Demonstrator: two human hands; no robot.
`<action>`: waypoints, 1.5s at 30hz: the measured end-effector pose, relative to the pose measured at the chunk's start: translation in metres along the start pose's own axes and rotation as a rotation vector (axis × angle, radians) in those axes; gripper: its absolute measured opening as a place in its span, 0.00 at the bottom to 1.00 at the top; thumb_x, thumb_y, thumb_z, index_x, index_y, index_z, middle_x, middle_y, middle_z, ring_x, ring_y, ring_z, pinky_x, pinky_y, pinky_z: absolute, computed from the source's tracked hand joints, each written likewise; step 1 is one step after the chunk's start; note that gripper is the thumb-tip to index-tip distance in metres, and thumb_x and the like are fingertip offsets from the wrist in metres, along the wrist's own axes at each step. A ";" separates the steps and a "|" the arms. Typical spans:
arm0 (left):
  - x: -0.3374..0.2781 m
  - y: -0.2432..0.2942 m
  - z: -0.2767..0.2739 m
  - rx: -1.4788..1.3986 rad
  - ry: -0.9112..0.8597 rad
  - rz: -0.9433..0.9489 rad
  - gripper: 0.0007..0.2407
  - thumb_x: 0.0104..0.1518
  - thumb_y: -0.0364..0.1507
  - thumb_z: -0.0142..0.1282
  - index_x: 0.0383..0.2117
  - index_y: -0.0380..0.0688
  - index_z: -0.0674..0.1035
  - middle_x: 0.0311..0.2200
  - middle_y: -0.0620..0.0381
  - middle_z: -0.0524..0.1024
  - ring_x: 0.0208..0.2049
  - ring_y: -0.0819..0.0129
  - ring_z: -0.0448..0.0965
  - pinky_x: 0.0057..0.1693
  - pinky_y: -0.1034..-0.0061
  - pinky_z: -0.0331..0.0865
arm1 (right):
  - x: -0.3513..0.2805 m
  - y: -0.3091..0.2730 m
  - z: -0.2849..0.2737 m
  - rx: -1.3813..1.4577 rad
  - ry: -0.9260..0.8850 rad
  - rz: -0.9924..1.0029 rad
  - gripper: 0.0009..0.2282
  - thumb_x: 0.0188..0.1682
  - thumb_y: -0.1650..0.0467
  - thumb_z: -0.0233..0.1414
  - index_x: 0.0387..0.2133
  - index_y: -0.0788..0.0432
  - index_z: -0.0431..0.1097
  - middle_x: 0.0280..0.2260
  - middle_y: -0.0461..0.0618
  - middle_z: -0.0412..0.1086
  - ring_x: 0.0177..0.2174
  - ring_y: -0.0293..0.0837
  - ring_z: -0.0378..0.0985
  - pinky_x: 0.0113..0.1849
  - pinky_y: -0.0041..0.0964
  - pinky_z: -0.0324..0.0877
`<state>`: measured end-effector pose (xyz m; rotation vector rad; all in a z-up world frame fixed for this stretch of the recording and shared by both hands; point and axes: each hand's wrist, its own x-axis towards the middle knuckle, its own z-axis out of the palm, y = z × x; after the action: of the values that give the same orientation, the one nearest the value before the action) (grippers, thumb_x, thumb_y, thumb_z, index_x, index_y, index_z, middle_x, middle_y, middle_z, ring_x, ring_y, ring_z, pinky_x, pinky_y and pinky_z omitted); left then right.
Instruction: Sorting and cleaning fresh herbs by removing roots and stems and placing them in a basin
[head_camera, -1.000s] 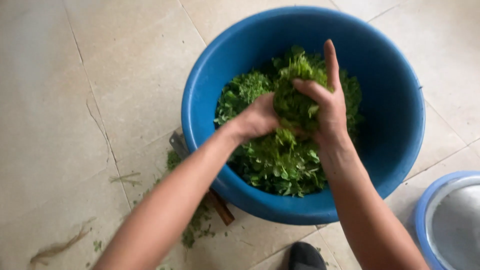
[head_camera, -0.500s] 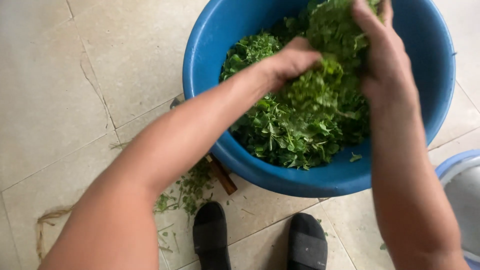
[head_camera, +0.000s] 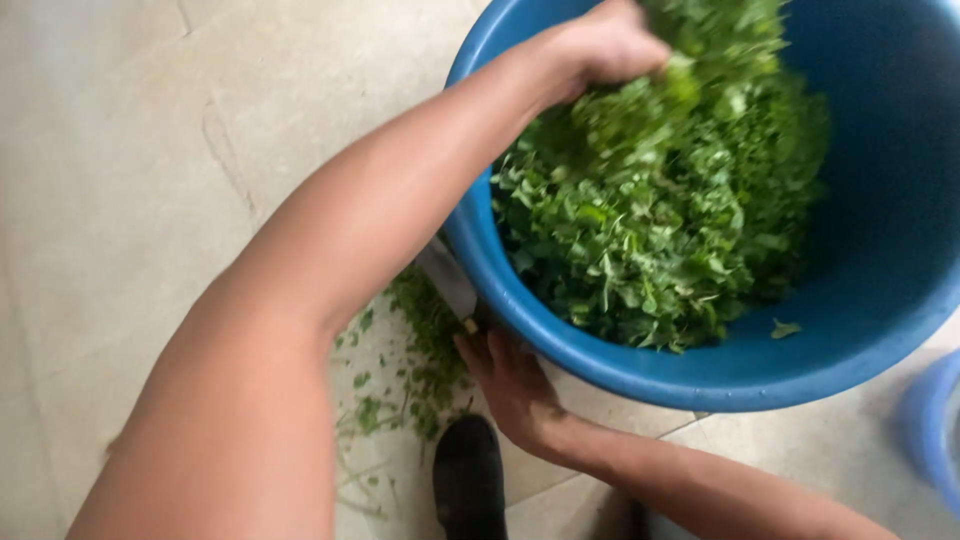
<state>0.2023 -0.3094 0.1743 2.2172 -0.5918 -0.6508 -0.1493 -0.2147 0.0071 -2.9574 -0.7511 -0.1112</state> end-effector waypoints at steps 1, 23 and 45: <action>-0.017 0.005 -0.012 -0.047 0.001 -0.085 0.10 0.37 0.36 0.62 0.25 0.49 0.83 0.25 0.62 0.80 0.24 0.75 0.78 0.28 0.76 0.70 | 0.004 -0.001 0.019 0.050 -0.087 0.089 0.37 0.42 0.74 0.51 0.70 0.47 0.49 0.49 0.61 0.62 0.37 0.57 0.68 0.34 0.43 0.67; -0.091 0.076 -0.112 -0.270 -0.116 0.292 0.05 0.46 0.22 0.56 0.27 0.40 0.83 0.21 0.60 0.77 0.23 0.73 0.78 0.30 0.80 0.72 | 0.028 0.141 -0.230 1.313 0.022 0.698 0.34 0.50 0.63 0.49 0.71 0.47 0.43 0.59 0.63 0.64 0.24 0.39 0.70 0.22 0.31 0.75; 0.080 -0.128 0.102 0.428 -0.214 -0.138 0.13 0.39 0.34 0.62 0.28 0.40 0.86 0.36 0.39 0.82 0.47 0.39 0.82 0.53 0.52 0.75 | 0.026 0.214 -0.147 0.757 0.064 1.087 0.18 0.56 0.56 0.47 0.58 0.40 0.63 0.25 0.58 0.77 0.33 0.66 0.82 0.38 0.63 0.72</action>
<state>0.2287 -0.3299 -0.0042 2.6228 -0.7463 -0.9100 -0.0309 -0.4049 0.1407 -2.2004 0.7161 0.1291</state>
